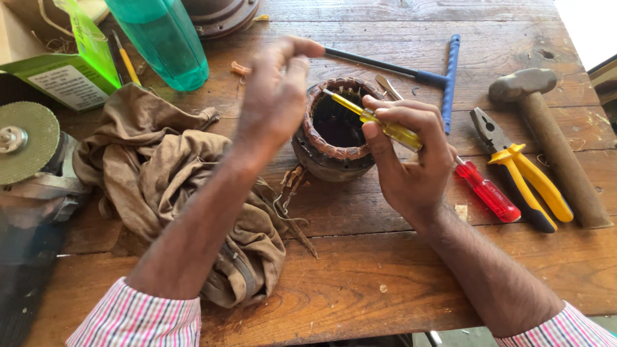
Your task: The person uses a yellow screwdriver to pry and scrape old insulation and windings from the slots of a motor stator, rotating the stator to work around its rim. They then pull out the freed copper winding wires and handle yellow and black lead wires, untangling and positioning them near the stator.
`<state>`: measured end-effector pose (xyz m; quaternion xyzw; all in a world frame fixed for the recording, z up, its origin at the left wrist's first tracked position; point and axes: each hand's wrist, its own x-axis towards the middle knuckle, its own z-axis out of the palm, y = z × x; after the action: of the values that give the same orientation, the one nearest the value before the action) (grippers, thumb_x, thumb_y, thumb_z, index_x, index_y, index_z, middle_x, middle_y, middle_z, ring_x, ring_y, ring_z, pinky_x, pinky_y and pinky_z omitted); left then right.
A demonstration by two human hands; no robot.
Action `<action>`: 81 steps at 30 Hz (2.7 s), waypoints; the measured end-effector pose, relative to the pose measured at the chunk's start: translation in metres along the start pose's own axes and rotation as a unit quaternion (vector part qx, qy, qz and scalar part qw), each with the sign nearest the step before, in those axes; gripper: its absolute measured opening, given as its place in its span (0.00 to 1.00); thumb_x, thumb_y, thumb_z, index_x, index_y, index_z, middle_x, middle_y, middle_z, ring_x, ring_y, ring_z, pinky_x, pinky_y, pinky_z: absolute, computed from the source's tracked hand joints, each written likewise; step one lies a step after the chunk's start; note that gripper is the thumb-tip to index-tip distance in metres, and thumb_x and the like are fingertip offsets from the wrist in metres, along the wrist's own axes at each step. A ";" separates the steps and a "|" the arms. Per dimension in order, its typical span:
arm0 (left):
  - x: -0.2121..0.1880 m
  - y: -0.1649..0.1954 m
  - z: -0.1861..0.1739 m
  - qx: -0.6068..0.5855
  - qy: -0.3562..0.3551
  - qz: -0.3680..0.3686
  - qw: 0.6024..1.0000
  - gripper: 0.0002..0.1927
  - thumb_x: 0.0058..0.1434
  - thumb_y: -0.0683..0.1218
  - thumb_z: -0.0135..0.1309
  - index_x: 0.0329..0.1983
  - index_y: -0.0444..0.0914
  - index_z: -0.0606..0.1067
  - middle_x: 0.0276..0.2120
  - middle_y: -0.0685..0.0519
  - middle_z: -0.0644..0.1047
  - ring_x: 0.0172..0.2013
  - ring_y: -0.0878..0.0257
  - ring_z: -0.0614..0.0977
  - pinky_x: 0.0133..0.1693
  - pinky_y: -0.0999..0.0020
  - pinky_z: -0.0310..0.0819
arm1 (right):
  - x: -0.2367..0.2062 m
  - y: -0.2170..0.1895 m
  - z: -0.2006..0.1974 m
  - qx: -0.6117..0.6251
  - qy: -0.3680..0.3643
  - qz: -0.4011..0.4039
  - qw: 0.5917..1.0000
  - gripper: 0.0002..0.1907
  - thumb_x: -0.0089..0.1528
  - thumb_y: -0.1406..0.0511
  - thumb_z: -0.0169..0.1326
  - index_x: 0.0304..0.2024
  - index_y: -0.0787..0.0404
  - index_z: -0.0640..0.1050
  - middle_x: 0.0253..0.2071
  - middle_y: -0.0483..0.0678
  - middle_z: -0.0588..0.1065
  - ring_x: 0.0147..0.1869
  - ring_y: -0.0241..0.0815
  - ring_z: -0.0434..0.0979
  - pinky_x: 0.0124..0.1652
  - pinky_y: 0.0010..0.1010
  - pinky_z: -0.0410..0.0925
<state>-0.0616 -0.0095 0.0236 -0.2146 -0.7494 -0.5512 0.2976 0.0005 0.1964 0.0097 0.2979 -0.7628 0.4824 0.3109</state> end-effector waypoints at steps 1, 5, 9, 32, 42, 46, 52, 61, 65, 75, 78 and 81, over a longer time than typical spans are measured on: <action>-0.003 0.000 0.005 -0.001 0.007 -0.050 0.999 0.13 0.70 0.38 0.41 0.47 0.33 0.78 0.36 0.50 0.81 0.36 0.68 0.79 0.40 0.68 0.74 | 0.000 0.001 0.000 0.007 -0.002 0.010 1.000 0.09 0.74 0.72 0.59 0.52 0.65 0.72 0.54 0.55 0.79 0.61 0.44 0.82 0.59 0.29 0.75; -0.015 -0.001 0.018 -0.027 0.040 -0.185 0.982 0.16 0.70 0.41 0.37 0.46 0.35 0.78 0.26 0.55 0.75 0.23 0.72 0.73 0.26 0.71 0.68 | 0.000 0.006 0.002 0.053 -0.009 0.047 0.997 0.11 0.76 0.71 0.56 0.55 0.65 0.67 0.54 0.55 0.80 0.59 0.44 0.83 0.55 0.27 0.77; -0.019 -0.002 0.019 -0.045 0.070 -0.203 0.976 0.15 0.68 0.41 0.36 0.41 0.36 0.76 0.19 0.58 0.71 0.20 0.71 0.71 0.23 0.70 0.65 | 0.005 0.009 -0.001 0.058 -0.025 0.050 0.997 0.14 0.79 0.69 0.54 0.59 0.64 0.62 0.51 0.56 0.80 0.57 0.43 0.83 0.51 0.25 0.77; -0.022 -0.002 0.016 -0.026 0.089 -0.169 0.981 0.16 0.68 0.42 0.36 0.37 0.34 0.77 0.21 0.54 0.72 0.23 0.67 0.73 0.29 0.65 0.68 | 0.023 0.019 0.010 0.121 0.040 0.144 0.981 0.15 0.79 0.68 0.58 0.50 0.64 0.63 0.41 0.46 0.68 0.36 0.28 0.71 0.32 0.17 0.68; -0.019 -0.003 0.015 -0.061 0.059 -0.220 0.972 0.17 0.69 0.47 0.38 0.38 0.35 0.78 0.23 0.56 0.71 0.24 0.69 0.71 0.26 0.68 0.65 | 0.019 0.027 0.002 0.068 -0.009 0.049 0.996 0.11 0.77 0.66 0.58 0.49 0.66 0.70 0.45 0.50 0.77 0.46 0.35 0.84 0.41 0.24 0.80; -0.010 0.009 0.006 -0.111 -0.085 -0.283 0.949 0.22 0.63 0.51 0.51 0.53 0.32 0.73 0.39 0.49 0.79 0.41 0.63 0.80 0.42 0.66 0.76 | 0.013 0.014 -0.004 0.010 -0.014 0.051 0.999 0.08 0.72 0.69 0.61 0.50 0.67 0.75 0.48 0.54 0.80 0.51 0.39 0.82 0.50 0.25 0.76; -0.028 0.036 -0.004 0.053 -0.136 -0.214 0.966 0.41 0.57 0.48 0.61 0.70 0.30 0.60 0.60 0.39 0.72 0.60 0.53 0.77 0.62 0.61 0.69 | 0.018 -0.006 -0.003 -0.046 -0.016 -0.006 0.999 0.07 0.71 0.73 0.64 0.50 0.64 0.79 0.50 0.51 0.82 0.49 0.39 0.84 0.49 0.26 0.76; -0.060 0.025 0.021 -0.119 0.008 -0.197 0.973 0.33 0.66 0.45 0.61 0.71 0.31 0.64 0.61 0.41 0.76 0.59 0.58 0.80 0.61 0.67 0.76 | 0.019 -0.036 -0.003 -0.101 -0.078 -0.059 0.990 0.09 0.71 0.74 0.62 0.53 0.65 0.79 0.50 0.54 0.79 0.54 0.48 0.83 0.53 0.33 0.75; -0.059 0.028 0.016 -0.165 -0.017 -0.224 0.960 0.34 0.65 0.46 0.60 0.71 0.32 0.63 0.60 0.43 0.75 0.57 0.60 0.81 0.58 0.67 0.80 | 0.018 -0.035 -0.004 -0.112 -0.069 -0.050 0.990 0.09 0.71 0.74 0.62 0.53 0.65 0.79 0.51 0.54 0.79 0.53 0.46 0.84 0.51 0.31 0.77; -0.059 0.029 0.015 -0.138 -0.020 -0.217 0.966 0.35 0.66 0.47 0.61 0.71 0.32 0.63 0.61 0.43 0.74 0.59 0.59 0.80 0.60 0.66 0.78 | 0.018 -0.034 0.000 -0.096 -0.055 -0.054 0.992 0.07 0.70 0.75 0.61 0.50 0.68 0.79 0.50 0.56 0.79 0.55 0.47 0.83 0.53 0.33 0.77; -0.060 0.028 0.016 -0.135 -0.017 -0.218 0.966 0.34 0.65 0.48 0.61 0.71 0.32 0.64 0.60 0.43 0.75 0.59 0.60 0.80 0.60 0.66 0.78 | 0.018 -0.035 0.001 -0.091 -0.054 -0.052 0.993 0.07 0.70 0.75 0.61 0.51 0.68 0.79 0.51 0.57 0.79 0.56 0.47 0.83 0.54 0.33 0.77; -0.061 0.027 0.017 -0.129 -0.012 -0.201 0.971 0.34 0.66 0.49 0.62 0.71 0.32 0.64 0.60 0.42 0.75 0.60 0.58 0.80 0.61 0.65 0.77 | 0.017 -0.035 0.003 -0.089 -0.042 -0.061 0.993 0.07 0.70 0.76 0.61 0.51 0.68 0.79 0.51 0.57 0.79 0.56 0.48 0.83 0.55 0.35 0.77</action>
<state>-0.0027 0.0149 -0.0028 -0.1031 -0.7034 -0.6888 0.1416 0.0156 0.1783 0.0405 0.3357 -0.7953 0.3799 0.3324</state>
